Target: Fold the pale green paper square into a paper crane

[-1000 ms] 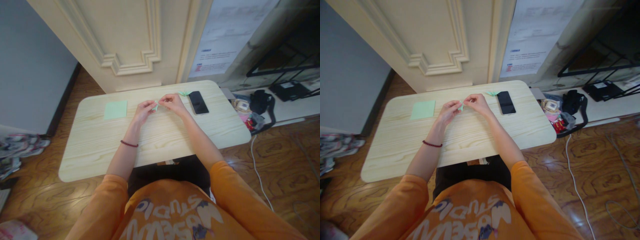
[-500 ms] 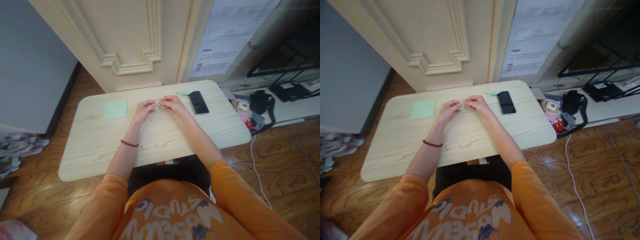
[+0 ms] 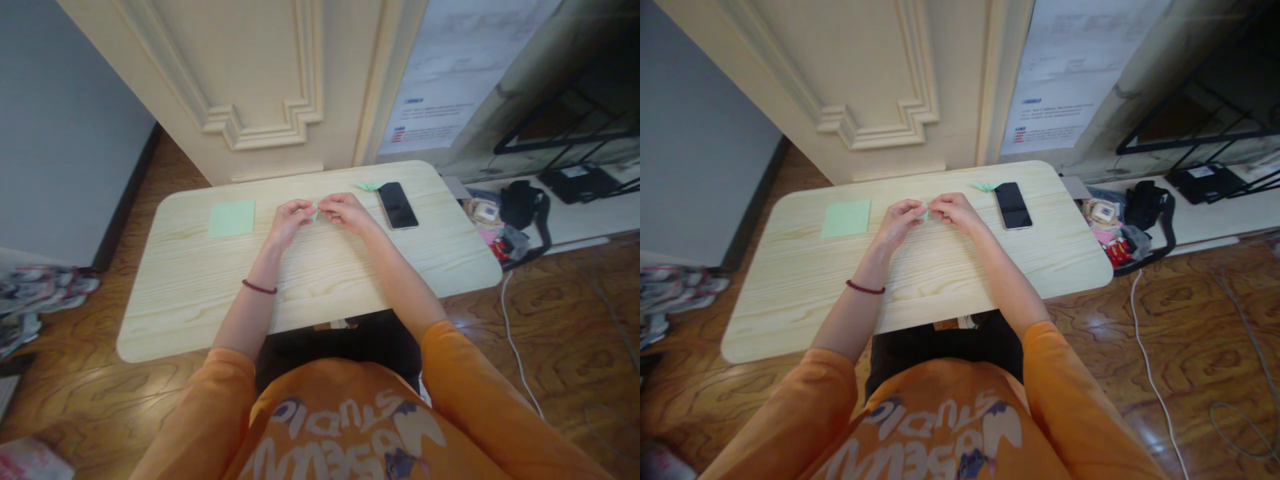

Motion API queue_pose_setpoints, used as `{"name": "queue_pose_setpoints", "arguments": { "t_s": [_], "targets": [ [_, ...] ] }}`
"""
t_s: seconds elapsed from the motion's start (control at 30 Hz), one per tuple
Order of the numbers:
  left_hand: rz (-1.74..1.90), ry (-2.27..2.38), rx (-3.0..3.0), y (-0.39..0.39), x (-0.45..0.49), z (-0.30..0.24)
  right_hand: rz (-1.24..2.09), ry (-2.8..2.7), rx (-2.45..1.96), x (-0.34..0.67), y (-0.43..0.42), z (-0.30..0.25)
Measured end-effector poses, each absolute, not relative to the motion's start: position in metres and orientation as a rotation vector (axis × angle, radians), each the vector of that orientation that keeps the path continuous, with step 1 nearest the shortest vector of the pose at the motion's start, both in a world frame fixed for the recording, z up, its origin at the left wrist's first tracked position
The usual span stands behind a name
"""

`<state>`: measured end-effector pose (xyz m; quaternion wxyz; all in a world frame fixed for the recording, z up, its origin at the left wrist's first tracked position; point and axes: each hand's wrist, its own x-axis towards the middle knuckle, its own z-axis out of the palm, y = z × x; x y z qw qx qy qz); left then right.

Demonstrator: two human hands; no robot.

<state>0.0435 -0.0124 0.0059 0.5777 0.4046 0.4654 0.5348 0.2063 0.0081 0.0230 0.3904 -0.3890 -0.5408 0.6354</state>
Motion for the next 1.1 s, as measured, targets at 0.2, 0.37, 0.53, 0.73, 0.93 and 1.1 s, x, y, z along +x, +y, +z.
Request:
{"name": "queue_pose_setpoints", "arguments": {
  "t_s": [0.2,0.37,0.53,0.73,0.93,1.1],
  "targets": [
    [1.237,1.073,0.949,-0.012,0.042,0.004,1.61,-1.364,-1.028,0.205,0.008,0.025],
    [1.234,1.073,0.918,-0.011,0.041,0.006,1.502,-1.372,-1.063,0.205,0.009,0.022],
    [1.203,1.055,0.866,-0.011,0.042,0.007,1.358,-1.461,-1.072,0.204,0.01,0.02],
    [1.202,1.02,0.84,-0.01,0.042,0.005,0.832,-1.718,-1.0,0.203,0.01,0.021],
    [1.216,1.022,0.821,-0.01,0.043,0.005,0.575,-1.841,-0.924,0.203,0.013,0.014],
    [1.217,1.023,0.822,-0.01,0.043,0.007,0.518,-1.861,-0.91,0.202,0.011,0.014]
  ]
}}
